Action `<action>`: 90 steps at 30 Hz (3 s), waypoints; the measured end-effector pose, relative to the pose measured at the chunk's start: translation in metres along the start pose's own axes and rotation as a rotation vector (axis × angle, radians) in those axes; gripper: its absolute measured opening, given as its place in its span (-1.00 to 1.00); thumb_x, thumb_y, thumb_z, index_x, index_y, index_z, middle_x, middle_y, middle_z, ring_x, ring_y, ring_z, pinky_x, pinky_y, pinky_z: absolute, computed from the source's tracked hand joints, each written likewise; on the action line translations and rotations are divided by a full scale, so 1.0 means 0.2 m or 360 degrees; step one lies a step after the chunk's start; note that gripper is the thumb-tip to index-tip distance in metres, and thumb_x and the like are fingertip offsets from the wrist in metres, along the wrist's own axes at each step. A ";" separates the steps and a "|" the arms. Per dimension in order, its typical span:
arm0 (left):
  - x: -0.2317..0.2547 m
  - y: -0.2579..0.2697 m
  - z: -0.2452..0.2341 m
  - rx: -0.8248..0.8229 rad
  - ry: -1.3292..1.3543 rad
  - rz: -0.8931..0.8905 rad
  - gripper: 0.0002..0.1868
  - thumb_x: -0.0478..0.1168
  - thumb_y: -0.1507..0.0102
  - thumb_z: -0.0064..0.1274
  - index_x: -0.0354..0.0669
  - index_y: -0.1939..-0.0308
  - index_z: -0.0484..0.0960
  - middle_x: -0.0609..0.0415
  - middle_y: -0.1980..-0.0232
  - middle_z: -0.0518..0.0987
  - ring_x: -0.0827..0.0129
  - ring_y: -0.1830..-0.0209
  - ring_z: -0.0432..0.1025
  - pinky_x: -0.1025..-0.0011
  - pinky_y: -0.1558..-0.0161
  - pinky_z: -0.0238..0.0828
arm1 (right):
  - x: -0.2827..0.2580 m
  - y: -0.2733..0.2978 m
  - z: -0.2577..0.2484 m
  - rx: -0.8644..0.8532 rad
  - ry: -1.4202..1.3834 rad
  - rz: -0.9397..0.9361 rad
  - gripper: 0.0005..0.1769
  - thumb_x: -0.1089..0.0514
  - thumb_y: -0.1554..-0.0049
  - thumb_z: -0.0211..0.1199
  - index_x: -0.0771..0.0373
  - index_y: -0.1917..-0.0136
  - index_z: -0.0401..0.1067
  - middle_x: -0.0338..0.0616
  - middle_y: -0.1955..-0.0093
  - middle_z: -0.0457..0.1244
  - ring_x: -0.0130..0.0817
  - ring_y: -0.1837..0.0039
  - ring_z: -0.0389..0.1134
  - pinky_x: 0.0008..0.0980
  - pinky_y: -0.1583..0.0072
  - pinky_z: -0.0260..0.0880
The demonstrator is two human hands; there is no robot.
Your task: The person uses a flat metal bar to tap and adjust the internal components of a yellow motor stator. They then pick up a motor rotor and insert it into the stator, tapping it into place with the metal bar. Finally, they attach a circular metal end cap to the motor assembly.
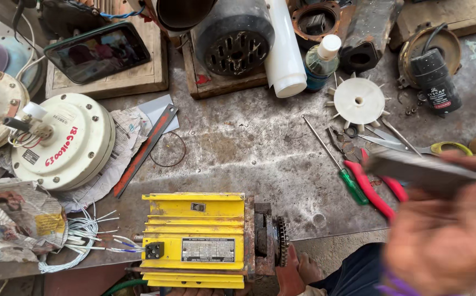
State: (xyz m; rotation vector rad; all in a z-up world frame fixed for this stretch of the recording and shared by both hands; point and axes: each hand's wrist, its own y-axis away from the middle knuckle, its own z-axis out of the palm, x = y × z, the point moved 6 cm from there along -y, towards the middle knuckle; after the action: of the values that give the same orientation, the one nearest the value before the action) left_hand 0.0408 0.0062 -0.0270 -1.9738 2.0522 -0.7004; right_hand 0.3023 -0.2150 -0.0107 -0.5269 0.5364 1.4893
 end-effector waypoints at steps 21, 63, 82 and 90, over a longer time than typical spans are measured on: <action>-0.01 -0.27 -0.28 -0.0065 -0.0041 -0.0166 -0.44 0.31 -0.02 0.30 -0.15 0.53 0.66 0.12 0.63 0.55 0.32 0.73 0.43 0.35 0.68 0.34 | -0.05 0.28 0.34 -0.0097 0.0069 -0.0037 -0.76 0.29 -0.29 0.20 0.21 -0.23 0.36 -0.03 -0.08 0.36 -0.14 -0.13 0.46 -0.09 -0.13 0.55; -0.13 -0.64 -0.38 0.0138 -0.0339 -0.0459 -0.47 -0.18 -0.43 -0.08 -0.06 0.70 0.44 0.09 0.69 0.44 0.27 0.74 0.38 0.25 0.63 0.29 | 0.03 0.39 0.34 -0.0148 0.0297 -0.0457 -0.68 0.20 -0.30 0.25 0.25 -0.26 0.26 0.04 -0.06 0.39 -0.17 -0.10 0.50 -0.05 -0.21 0.64; -0.11 -0.61 -0.39 0.0171 -0.0361 -0.0470 -0.46 -0.16 -0.40 -0.03 -0.04 0.72 0.43 0.11 0.72 0.40 0.28 0.77 0.31 0.25 0.65 0.23 | 0.31 0.45 0.34 -0.0268 0.0476 0.0024 -0.76 0.33 -0.31 0.26 0.36 -0.20 0.28 0.15 -0.02 0.38 -0.10 -0.03 0.44 -0.15 -0.08 0.54; 0.10 -0.29 -0.31 0.0295 -0.0269 -0.0358 -0.60 -0.24 -0.18 0.21 -0.05 0.76 0.48 0.12 0.71 0.49 0.27 0.78 0.35 0.26 0.64 0.30 | -0.04 0.21 0.29 -0.0251 0.0271 -0.0184 -0.82 0.27 -0.46 0.24 0.32 -0.21 0.26 0.07 0.02 0.35 -0.11 -0.04 0.48 -0.05 -0.14 0.60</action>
State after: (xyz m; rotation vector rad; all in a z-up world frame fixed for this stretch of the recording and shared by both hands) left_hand 0.0625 -0.0017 0.0570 -2.0950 1.6258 -0.7103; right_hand 0.2607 -0.1833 0.0389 -0.8006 0.5142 1.3906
